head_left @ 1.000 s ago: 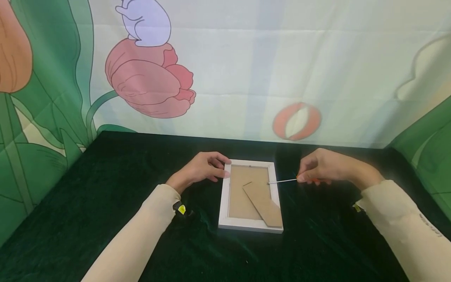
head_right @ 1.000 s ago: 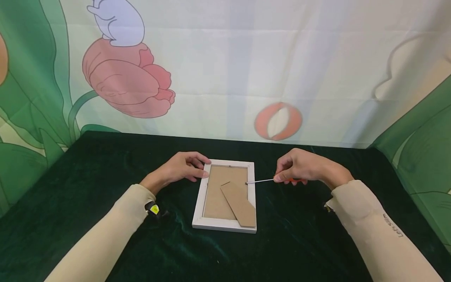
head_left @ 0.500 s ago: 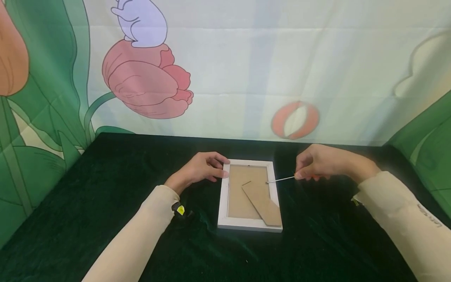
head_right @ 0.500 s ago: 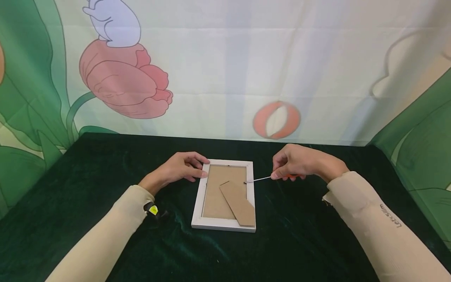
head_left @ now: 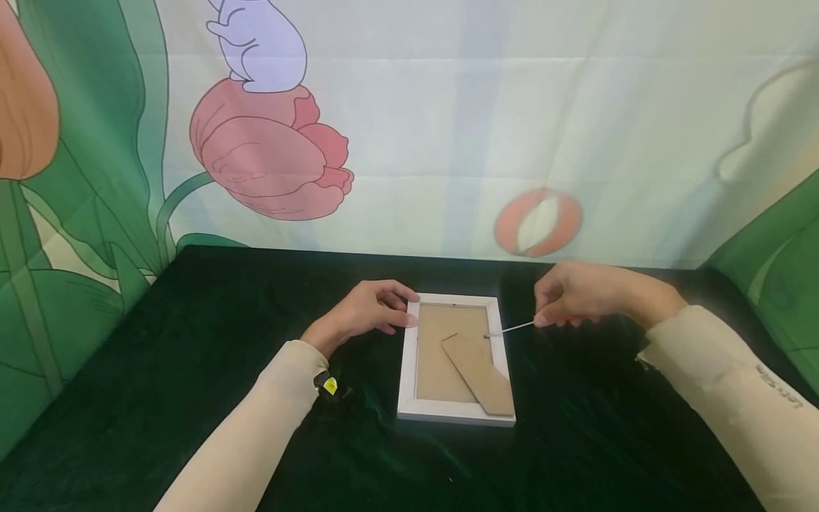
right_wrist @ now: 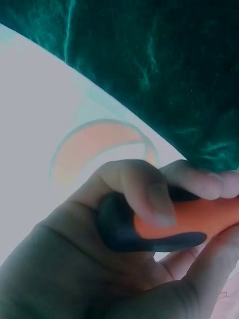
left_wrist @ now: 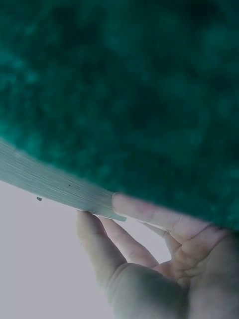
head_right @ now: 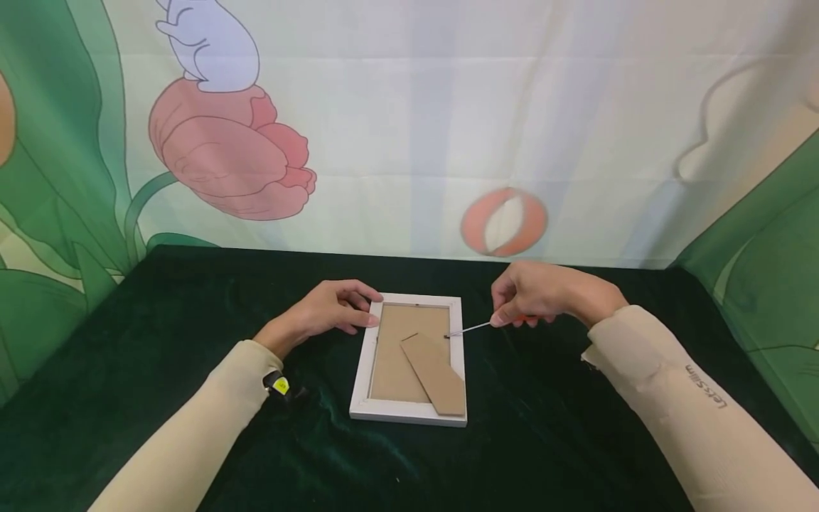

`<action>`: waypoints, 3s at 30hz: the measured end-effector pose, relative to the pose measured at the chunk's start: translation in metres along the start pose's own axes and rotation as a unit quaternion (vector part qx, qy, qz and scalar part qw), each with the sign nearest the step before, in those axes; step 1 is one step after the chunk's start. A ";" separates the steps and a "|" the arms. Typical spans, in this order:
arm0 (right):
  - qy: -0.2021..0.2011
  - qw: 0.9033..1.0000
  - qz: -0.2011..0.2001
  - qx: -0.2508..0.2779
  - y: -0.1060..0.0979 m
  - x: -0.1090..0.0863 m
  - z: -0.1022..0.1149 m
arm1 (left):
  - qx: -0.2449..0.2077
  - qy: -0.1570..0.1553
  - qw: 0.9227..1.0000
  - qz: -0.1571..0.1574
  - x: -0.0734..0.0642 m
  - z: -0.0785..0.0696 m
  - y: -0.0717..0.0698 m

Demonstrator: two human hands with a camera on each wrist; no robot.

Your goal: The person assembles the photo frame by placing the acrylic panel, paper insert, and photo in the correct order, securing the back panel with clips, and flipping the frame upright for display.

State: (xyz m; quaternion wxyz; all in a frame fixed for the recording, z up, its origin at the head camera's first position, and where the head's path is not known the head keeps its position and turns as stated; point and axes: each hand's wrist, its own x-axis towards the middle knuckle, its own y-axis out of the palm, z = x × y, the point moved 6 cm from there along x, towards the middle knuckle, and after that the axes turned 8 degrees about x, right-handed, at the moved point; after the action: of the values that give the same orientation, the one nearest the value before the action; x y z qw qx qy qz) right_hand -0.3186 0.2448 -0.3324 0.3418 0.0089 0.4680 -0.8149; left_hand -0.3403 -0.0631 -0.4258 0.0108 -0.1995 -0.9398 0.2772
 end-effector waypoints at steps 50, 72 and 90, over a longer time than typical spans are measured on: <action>0.026 0.998 -0.004 -0.056 0.005 -0.001 0.019 | 0.001 0.000 1.000 -0.004 -0.001 -0.001 0.001; -0.026 0.987 -0.112 0.111 0.037 0.020 -0.029 | 0.002 0.010 1.000 0.000 0.000 -0.001 0.002; -0.028 0.969 -0.173 0.176 0.045 0.034 -0.043 | 0.005 0.004 1.000 -0.007 -0.001 0.003 -0.001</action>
State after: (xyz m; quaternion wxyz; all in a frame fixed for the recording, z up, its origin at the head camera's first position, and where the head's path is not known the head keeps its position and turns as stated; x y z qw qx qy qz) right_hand -0.3322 0.2445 -0.4025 0.2015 -0.0346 0.3022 -0.9311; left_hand -0.3406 -0.0659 -0.4282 0.0174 -0.1944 -0.9396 0.2811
